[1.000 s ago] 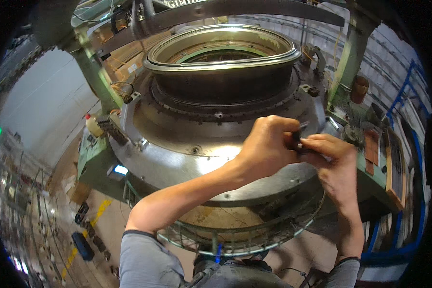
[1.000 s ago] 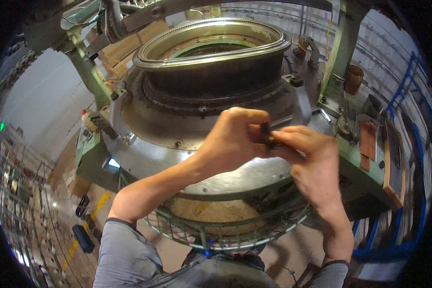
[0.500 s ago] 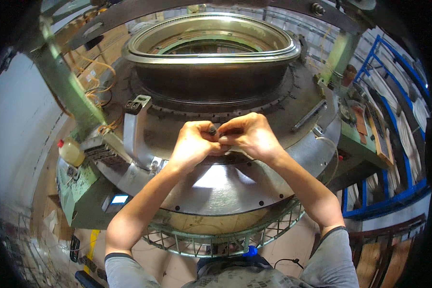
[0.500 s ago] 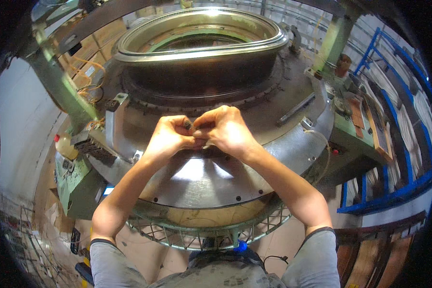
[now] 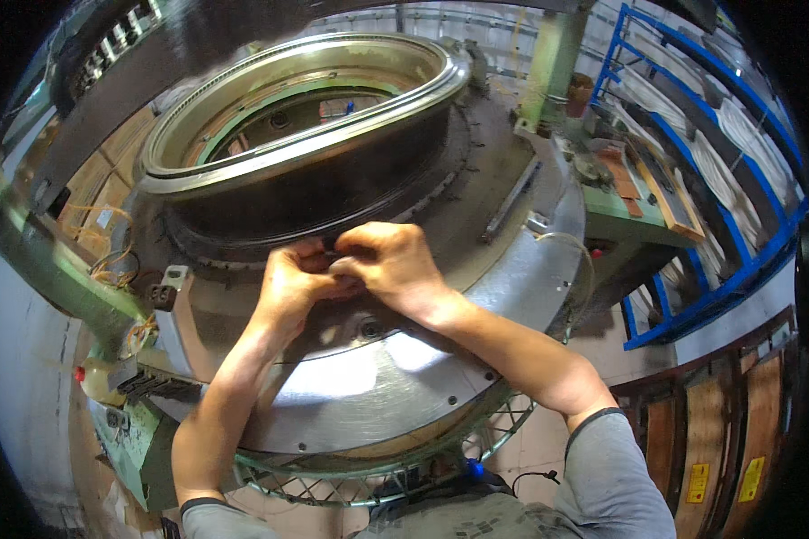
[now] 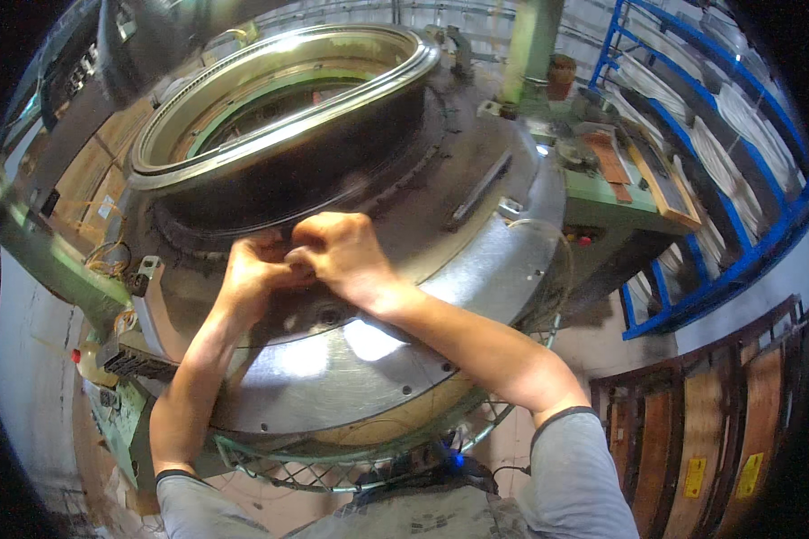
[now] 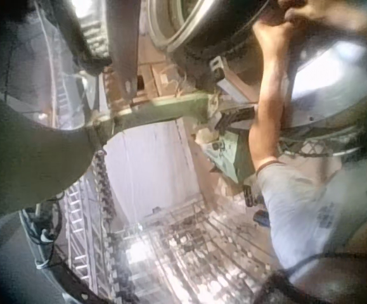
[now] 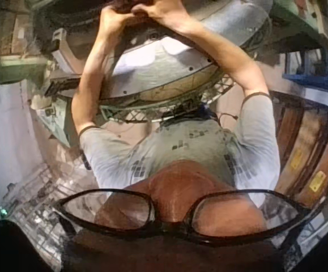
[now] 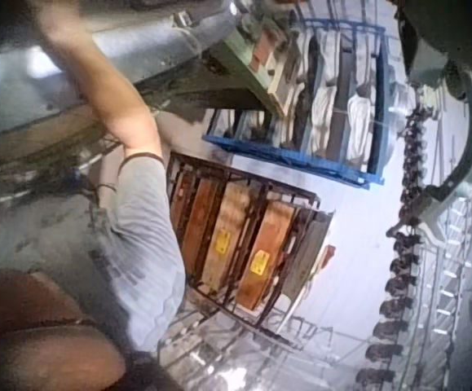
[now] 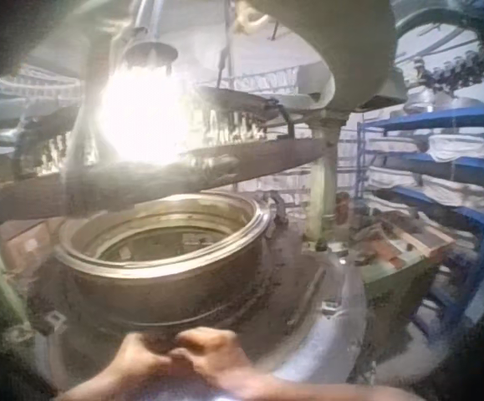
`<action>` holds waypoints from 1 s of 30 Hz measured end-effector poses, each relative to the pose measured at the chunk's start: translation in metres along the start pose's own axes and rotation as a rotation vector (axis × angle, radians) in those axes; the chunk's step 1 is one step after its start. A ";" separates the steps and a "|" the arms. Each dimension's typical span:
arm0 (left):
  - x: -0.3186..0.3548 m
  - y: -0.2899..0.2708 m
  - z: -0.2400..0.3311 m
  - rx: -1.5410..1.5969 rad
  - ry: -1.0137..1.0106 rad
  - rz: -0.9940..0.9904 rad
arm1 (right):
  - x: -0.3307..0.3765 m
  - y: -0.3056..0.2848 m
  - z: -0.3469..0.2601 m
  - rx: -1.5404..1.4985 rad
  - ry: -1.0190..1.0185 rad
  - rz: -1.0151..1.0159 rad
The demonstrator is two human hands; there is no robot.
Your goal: The person repeatedly picks small metal components from a tray and places them into slots around the rim of a large circular metal machine. The person handles the components one at a time, aligning and seating each piece into the machine's edge.
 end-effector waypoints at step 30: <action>0.011 -0.005 -0.004 0.272 0.178 0.075 | 0.009 -0.011 -0.010 0.058 0.144 -0.037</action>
Point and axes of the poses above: each hand's wrist, its own x-axis away from the middle knuckle, its own y-axis out of the palm, z = x × y, the point moved 6 cm from there along -x, towards the middle knuckle, and after that the axes turned 13 degrees about x, right-handed, at the moved point
